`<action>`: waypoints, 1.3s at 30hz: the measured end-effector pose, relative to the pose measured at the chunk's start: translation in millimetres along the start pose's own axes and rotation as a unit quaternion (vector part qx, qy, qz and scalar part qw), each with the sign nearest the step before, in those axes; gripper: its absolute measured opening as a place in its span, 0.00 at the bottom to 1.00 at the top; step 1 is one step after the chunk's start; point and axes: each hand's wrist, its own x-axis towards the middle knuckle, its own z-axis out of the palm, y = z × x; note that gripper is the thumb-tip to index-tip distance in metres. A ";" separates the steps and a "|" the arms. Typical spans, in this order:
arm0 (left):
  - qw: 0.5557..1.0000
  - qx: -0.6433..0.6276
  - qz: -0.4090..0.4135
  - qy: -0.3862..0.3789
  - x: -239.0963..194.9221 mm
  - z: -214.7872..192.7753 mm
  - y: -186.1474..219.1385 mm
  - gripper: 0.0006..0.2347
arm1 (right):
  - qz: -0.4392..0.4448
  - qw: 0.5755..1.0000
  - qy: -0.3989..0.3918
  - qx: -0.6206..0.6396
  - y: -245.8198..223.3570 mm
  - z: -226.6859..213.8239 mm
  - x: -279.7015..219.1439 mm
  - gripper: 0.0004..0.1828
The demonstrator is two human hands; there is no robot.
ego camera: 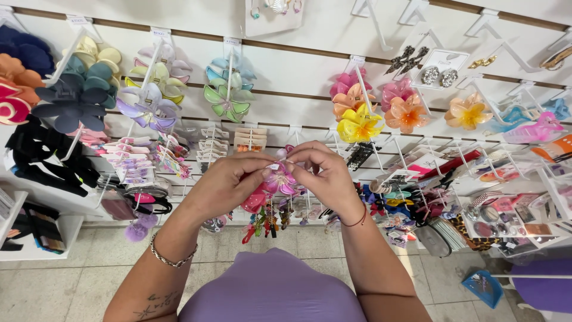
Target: Organizing and inspecting various hair accessories on a retail display wall
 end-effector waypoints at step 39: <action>0.979 -0.018 -0.042 0.199 4.6 -71.6 3.2 0.08 | 0.123 0.992 -0.040 -0.007 -58.9 54.7 117.0 0.11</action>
